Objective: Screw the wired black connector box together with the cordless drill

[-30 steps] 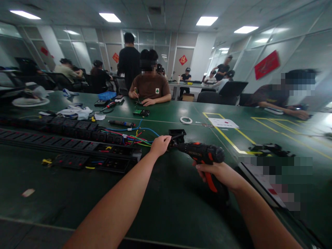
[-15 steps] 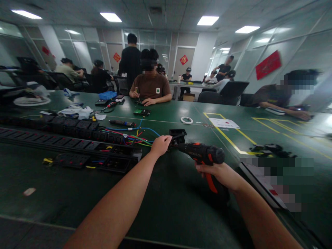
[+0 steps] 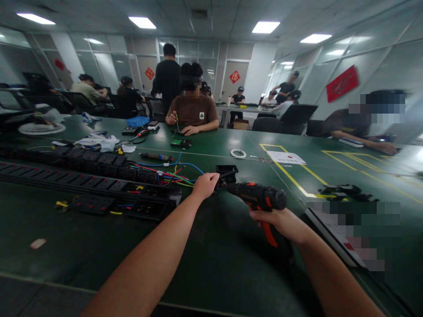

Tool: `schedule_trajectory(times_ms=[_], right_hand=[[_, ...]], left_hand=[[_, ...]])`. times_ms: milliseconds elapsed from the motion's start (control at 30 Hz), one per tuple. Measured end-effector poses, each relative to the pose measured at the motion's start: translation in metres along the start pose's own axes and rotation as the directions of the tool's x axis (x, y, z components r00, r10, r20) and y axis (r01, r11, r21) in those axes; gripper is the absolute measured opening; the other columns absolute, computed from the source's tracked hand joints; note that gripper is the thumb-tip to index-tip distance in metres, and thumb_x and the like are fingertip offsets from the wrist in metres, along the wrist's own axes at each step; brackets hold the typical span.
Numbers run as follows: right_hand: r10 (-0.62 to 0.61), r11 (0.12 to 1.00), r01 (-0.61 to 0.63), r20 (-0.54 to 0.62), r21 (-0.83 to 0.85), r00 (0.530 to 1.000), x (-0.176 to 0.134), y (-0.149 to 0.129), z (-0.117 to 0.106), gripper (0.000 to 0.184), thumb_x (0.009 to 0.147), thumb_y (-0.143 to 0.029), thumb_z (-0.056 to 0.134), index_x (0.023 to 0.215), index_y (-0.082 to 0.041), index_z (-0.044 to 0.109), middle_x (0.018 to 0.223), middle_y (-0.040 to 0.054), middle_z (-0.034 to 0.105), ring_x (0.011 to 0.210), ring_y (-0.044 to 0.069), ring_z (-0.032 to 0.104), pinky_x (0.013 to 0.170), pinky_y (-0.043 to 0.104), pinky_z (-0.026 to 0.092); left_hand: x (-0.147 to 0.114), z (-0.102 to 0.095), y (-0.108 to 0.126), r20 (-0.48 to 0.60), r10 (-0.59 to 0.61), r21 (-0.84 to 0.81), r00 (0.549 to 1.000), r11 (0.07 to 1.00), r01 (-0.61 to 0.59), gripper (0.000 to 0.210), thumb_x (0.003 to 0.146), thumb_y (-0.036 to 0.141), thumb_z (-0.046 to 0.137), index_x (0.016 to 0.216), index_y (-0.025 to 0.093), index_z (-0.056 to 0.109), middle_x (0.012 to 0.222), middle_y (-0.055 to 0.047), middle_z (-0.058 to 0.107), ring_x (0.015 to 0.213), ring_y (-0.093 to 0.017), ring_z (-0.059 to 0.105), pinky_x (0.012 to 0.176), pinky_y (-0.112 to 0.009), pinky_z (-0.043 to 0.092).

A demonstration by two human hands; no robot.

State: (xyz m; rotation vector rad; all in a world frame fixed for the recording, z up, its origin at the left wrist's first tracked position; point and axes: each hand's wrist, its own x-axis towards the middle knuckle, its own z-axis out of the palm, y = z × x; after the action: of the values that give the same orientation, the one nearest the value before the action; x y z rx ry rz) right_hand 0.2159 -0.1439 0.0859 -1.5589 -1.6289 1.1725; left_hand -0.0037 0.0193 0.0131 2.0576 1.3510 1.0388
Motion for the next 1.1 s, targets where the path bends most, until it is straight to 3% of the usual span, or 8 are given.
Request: schedule_trajectory(times_ms=[867, 1100], right_hand=[[-0.043, 0.998, 0.043, 0.007, -0.042, 0.999, 0.0012, 0.0037, -0.0001, 0.024, 0.079, -0.042, 0.071, 0.077, -0.019, 0.064, 0.065, -0.0013, 0.059, 0.064, 0.017, 0.055, 0.062, 0.03, 0.043], [-0.009, 0.999, 0.009, 0.007, 0.038, 1.0, -0.001, 0.002, 0.0014, 0.027, 0.076, -0.042, 0.073, 0.089, -0.018, 0.068, 0.072, -0.0005, 0.062, 0.067, 0.018, 0.059, 0.063, 0.03, 0.045]], left_hand=[[0.0006, 0.0013, -0.0014, 0.0, 0.008, -0.001, 1.0, 1.0, -0.008, 0.039, 0.1, 0.037, 0.044, 0.116, 0.022, 0.076, 0.124, -0.005, 0.073, 0.119, -0.022, 0.064, 0.105, -0.03, 0.046], [0.0008, 0.0018, -0.0031, -0.008, 0.018, -0.004, 1.0, 1.0, -0.018, 0.039, 0.1, 0.037, 0.043, 0.117, 0.022, 0.075, 0.124, -0.005, 0.073, 0.119, -0.022, 0.064, 0.105, -0.031, 0.045]])
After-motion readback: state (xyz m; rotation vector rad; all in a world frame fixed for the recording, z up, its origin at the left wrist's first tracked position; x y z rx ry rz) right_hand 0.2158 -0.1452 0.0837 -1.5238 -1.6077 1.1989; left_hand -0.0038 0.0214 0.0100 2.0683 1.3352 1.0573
